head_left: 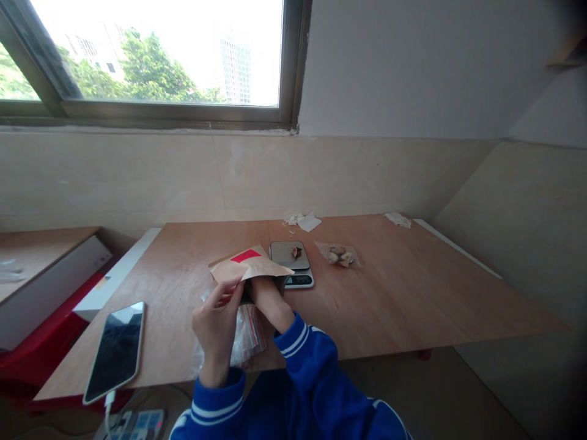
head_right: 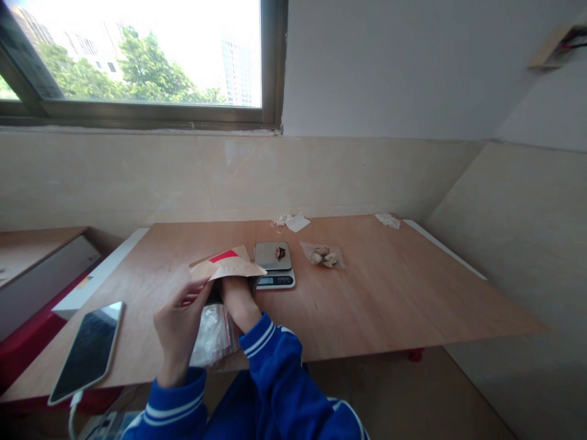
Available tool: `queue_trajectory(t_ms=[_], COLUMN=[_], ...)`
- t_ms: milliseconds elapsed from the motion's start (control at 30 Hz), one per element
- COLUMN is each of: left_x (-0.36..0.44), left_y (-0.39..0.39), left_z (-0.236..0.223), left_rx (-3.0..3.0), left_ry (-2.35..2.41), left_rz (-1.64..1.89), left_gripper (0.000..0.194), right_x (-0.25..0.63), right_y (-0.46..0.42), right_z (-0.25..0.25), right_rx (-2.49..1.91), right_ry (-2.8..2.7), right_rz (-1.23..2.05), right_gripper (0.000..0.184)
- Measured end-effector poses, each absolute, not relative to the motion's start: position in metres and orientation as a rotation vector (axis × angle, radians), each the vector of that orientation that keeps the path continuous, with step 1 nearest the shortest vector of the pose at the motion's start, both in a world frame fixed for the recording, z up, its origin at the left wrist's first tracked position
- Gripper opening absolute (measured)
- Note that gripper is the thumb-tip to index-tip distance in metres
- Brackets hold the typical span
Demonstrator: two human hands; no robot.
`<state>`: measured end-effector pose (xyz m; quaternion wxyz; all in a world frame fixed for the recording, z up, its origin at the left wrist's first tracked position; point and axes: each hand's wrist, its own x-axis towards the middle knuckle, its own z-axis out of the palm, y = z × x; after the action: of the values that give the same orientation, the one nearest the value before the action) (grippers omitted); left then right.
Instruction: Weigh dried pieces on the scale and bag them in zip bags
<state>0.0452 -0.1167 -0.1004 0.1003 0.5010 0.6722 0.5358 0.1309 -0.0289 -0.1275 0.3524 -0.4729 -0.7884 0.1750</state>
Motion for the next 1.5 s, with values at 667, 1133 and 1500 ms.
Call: queue_trajectory(t_ms=[667,1133,1500], left_x=[0.036,0.022,0.017], left_y=[-0.110,-0.115,-0.114], left_z=[-0.096,-0.098,-0.100], left_rx=[1.427,1.360,1.373], left_ry=[2.087,2.070,1.970], left_rz=[1.589,1.603,1.608], left_gripper=[0.023,0.034,0.042], right_x=[0.192,0.254,0.239], right_y=[-0.110,-0.043,0.031], right_z=[-0.090,-0.147,-0.194], right_rx=[-0.902,-1.152,-1.460], right_ry=[-1.757,-1.682,-1.942], right_rz=[0.279,0.113,-0.041], right_gripper=[0.015,0.018,0.019])
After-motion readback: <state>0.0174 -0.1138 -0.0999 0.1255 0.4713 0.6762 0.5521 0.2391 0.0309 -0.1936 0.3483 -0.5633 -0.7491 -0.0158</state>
